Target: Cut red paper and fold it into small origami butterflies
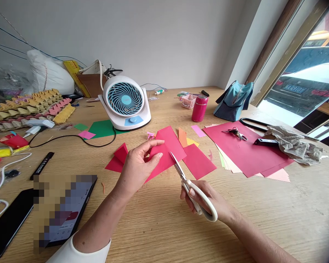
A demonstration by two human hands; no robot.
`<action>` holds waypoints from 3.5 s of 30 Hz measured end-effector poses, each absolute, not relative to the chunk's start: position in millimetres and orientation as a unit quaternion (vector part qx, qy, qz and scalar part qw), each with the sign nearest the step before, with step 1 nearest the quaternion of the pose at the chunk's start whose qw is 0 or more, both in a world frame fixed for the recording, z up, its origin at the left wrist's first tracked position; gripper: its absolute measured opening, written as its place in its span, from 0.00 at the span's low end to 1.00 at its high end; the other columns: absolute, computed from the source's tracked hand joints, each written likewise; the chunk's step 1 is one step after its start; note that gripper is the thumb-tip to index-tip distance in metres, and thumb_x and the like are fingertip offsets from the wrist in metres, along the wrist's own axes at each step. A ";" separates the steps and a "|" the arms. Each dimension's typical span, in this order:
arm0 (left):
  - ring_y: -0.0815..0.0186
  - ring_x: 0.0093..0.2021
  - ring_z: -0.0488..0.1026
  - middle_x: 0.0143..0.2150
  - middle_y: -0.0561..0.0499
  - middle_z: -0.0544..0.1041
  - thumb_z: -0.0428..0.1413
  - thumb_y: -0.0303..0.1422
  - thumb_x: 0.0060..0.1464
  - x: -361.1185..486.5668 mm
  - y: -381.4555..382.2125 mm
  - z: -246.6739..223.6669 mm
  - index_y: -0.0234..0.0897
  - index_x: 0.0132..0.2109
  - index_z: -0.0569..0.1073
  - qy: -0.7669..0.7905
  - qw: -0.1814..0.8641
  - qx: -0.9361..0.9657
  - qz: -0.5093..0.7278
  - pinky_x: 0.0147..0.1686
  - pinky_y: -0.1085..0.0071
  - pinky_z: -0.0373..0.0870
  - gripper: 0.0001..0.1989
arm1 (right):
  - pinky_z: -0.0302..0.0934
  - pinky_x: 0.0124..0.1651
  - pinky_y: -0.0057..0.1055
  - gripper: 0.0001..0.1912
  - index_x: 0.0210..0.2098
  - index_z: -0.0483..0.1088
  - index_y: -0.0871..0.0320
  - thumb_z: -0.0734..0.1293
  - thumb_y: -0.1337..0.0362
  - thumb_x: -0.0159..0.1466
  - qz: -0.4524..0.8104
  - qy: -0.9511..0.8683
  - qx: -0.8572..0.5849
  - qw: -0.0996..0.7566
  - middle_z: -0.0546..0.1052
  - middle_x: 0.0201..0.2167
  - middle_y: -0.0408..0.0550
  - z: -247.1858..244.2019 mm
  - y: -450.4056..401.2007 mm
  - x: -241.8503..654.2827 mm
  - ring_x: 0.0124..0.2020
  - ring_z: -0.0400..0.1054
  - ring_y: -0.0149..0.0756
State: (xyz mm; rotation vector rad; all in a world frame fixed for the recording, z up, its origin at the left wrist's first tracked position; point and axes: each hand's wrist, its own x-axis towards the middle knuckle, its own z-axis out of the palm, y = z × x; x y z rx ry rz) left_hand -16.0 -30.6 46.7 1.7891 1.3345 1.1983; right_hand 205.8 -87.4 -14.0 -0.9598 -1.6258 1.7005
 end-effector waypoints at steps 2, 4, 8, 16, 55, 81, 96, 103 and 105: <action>0.65 0.39 0.76 0.45 0.49 0.82 0.58 0.32 0.55 -15.7 -31.0 46.7 0.40 0.53 0.78 0.499 0.296 0.675 0.456 0.38 0.72 0.70 0.17 | 0.55 0.25 0.27 0.32 0.34 0.67 0.61 0.61 0.35 0.63 0.635 -0.617 -0.352 0.303 0.68 0.21 0.42 -13.1 -87.3 206.0 0.20 0.61 0.28; 0.65 0.40 0.76 0.45 0.49 0.82 0.59 0.32 0.56 -15.3 -31.8 47.0 0.40 0.53 0.78 0.495 0.293 0.676 0.460 0.39 0.72 0.70 0.17 | 0.55 0.25 0.27 0.32 0.35 0.67 0.62 0.61 0.35 0.64 0.633 -0.620 -0.348 0.305 0.68 0.22 0.43 -12.6 -87.3 206.1 0.20 0.61 0.28; 0.65 0.41 0.76 0.45 0.49 0.82 0.59 0.32 0.56 -15.1 -33.5 47.3 0.41 0.53 0.78 0.493 0.289 0.678 0.462 0.40 0.71 0.70 0.17 | 0.54 0.25 0.27 0.32 0.35 0.67 0.62 0.61 0.35 0.64 0.630 -0.622 -0.357 0.300 0.68 0.21 0.43 -12.4 -87.3 206.0 0.20 0.60 0.27; 0.63 0.43 0.77 0.47 0.49 0.82 0.59 0.32 0.56 -15.8 -34.7 47.7 0.40 0.53 0.77 0.491 0.295 0.680 0.457 0.42 0.71 0.70 0.17 | 0.55 0.25 0.27 0.32 0.33 0.66 0.61 0.61 0.34 0.63 0.633 -0.616 -0.361 0.299 0.68 0.21 0.43 -12.3 -87.1 205.9 0.20 0.61 0.27; 0.61 0.45 0.78 0.49 0.45 0.81 0.60 0.33 0.56 -16.0 -36.0 51.7 0.38 0.55 0.76 0.489 0.328 0.670 0.453 0.42 0.69 0.74 0.20 | 0.58 0.24 0.26 0.31 0.34 0.68 0.61 0.60 0.36 0.65 0.647 -0.622 -0.327 0.297 0.69 0.21 0.43 -11.2 -89.9 207.3 0.20 0.63 0.28; 0.61 0.48 0.76 0.50 0.47 0.80 0.60 0.33 0.55 -15.9 -34.9 53.7 0.38 0.55 0.77 0.492 0.323 0.667 0.457 0.47 0.68 0.72 0.19 | 0.50 0.20 0.25 0.32 0.30 0.66 0.59 0.63 0.34 0.60 0.645 -0.594 -0.369 0.308 0.65 0.15 0.39 -15.8 -88.4 204.1 0.15 0.57 0.26; 0.63 0.49 0.76 0.53 0.46 0.79 0.59 0.31 0.55 -13.3 -36.7 56.6 0.38 0.57 0.74 0.470 0.354 0.659 0.468 0.49 0.68 0.71 0.22 | 0.52 0.23 0.26 0.29 0.30 0.66 0.59 0.64 0.36 0.62 0.631 -0.603 -0.367 0.322 0.65 0.16 0.38 -18.7 -89.2 203.2 0.17 0.56 0.26; 0.63 0.46 0.76 0.48 0.48 0.80 0.59 0.33 0.57 -12.2 -39.4 51.1 0.40 0.59 0.73 0.471 0.363 0.666 0.451 0.46 0.69 0.72 0.22 | 0.52 0.24 0.27 0.30 0.31 0.67 0.60 0.64 0.36 0.61 0.633 -0.595 -0.367 0.332 0.66 0.17 0.40 -17.6 -89.8 203.0 0.18 0.58 0.27; 0.64 0.46 0.76 0.49 0.47 0.79 0.59 0.33 0.57 -11.5 -39.8 50.6 0.40 0.59 0.73 0.471 0.363 0.667 0.450 0.47 0.69 0.72 0.22 | 0.52 0.24 0.27 0.30 0.31 0.67 0.60 0.64 0.36 0.61 0.631 -0.596 -0.367 0.333 0.66 0.17 0.40 -16.9 -89.8 203.0 0.18 0.57 0.27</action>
